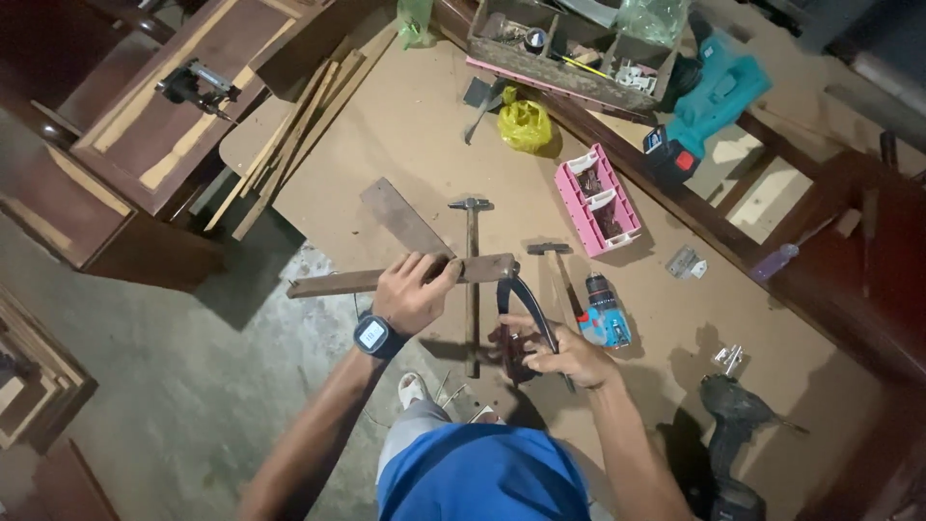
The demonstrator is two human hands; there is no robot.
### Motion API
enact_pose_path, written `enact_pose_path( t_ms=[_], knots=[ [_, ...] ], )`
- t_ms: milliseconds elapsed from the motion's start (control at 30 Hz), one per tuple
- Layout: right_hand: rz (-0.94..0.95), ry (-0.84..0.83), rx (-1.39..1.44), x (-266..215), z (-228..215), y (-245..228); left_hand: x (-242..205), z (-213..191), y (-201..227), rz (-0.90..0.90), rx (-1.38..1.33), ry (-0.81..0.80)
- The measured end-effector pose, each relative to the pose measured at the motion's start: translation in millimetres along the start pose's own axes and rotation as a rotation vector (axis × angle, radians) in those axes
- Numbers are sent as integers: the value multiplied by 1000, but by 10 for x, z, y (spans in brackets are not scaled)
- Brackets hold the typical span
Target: The person hammers two wooden pieces together on a workbench, repeatedly checks the fit with a metal clamp, and adjusts the alignment. The person uses a hammer and a clamp to join the pieces.
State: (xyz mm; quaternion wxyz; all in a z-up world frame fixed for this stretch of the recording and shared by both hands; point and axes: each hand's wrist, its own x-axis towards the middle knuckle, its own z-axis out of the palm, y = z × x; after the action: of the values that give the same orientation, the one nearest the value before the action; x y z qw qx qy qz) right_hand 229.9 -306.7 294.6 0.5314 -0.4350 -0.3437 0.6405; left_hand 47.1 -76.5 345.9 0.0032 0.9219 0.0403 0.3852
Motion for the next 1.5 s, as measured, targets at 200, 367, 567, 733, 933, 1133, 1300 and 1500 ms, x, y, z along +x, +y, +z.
enact_pose_path(
  t_ms=[200,367,567,733,933,1133,1300,1500],
  knots=[
    [-9,70,219,5,354,-273,-163,178,-90,-156,-140,-23],
    [11,77,294,16,506,-339,-240,210,-143,-258,-203,-109],
    [10,50,397,181,543,-244,-327,171,-237,-319,-193,-119],
    [2,77,311,391,752,-492,-382,144,-458,-369,-229,-117],
    [86,141,347,734,774,-569,-310,249,-860,-368,-295,-239],
    [69,338,328,1066,813,-375,-234,332,-1181,-380,-341,-284],
    [255,500,529,1411,660,106,-290,552,-1410,-403,-253,-459],
    [270,430,570,1598,490,125,-402,431,-1780,-672,-513,-640]
  ],
)
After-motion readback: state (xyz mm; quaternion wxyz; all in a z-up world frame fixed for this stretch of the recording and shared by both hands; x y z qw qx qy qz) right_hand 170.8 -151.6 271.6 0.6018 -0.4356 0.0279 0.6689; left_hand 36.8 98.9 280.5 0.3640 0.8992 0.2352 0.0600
